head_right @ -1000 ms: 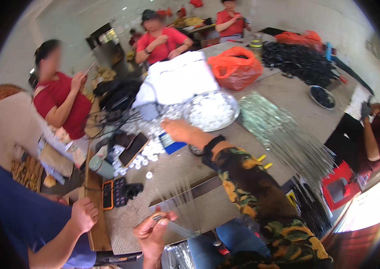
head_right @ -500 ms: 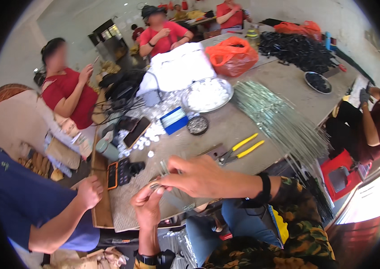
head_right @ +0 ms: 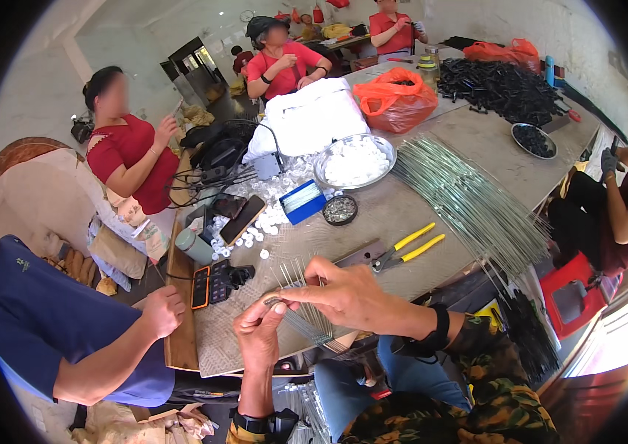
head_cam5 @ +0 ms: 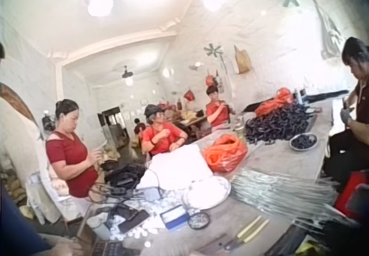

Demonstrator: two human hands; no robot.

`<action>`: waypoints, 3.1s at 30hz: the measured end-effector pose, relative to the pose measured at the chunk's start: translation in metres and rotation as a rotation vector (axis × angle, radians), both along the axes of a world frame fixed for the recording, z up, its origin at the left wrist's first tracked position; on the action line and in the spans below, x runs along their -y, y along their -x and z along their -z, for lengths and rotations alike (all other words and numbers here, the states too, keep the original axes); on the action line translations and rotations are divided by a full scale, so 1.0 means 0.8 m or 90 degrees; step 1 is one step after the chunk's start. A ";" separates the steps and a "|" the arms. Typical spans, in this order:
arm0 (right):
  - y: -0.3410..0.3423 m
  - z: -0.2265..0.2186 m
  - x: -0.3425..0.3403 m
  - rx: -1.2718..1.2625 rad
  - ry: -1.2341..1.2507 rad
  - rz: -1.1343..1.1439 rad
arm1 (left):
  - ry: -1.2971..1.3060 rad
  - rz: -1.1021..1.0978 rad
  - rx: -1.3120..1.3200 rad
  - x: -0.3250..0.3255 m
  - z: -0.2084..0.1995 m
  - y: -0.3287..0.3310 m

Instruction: The person assembles internal umbrella frame components by gathering metal rods, sliding a plastic hub onto the central rod, and using pliers to secure the wire assembly around the hub.

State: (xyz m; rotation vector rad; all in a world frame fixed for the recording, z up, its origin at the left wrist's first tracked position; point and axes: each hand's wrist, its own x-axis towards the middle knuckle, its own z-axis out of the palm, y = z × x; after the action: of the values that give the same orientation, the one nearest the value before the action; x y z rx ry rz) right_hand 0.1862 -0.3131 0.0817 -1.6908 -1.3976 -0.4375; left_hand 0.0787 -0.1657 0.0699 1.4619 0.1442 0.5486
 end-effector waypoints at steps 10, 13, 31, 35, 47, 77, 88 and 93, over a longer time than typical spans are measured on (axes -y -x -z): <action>-0.003 0.008 -0.014 -0.082 -0.062 -0.044 | 0.031 0.016 0.011 -0.005 0.000 -0.001; 0.003 0.001 -0.007 -0.007 -0.029 0.009 | 0.029 0.014 0.009 -0.003 -0.003 -0.002; 0.000 -0.001 -0.005 0.211 -0.057 0.055 | 0.001 -0.024 0.057 -0.004 0.003 0.001; -0.009 -0.012 -0.009 0.305 -0.062 0.035 | -0.022 -0.020 0.021 -0.007 -0.008 0.011; -0.003 -0.023 -0.003 0.289 0.017 -0.007 | -0.059 0.056 -0.057 -0.012 -0.012 0.022; 0.044 -0.028 -0.017 0.277 0.027 -0.149 | -0.639 0.263 0.017 -0.047 0.174 0.000; 0.055 -0.045 0.001 0.290 0.079 -0.188 | -1.042 0.070 -0.091 -0.031 0.106 0.003; 0.049 -0.058 0.002 0.215 0.183 -0.281 | -1.019 0.137 -0.104 -0.040 0.124 0.004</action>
State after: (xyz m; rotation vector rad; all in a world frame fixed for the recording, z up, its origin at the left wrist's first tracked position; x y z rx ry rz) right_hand 0.1474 -0.3147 0.1279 -1.5069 -2.1072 -0.2868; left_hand 0.0753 -0.1335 -0.0294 3.0232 -0.4415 0.3079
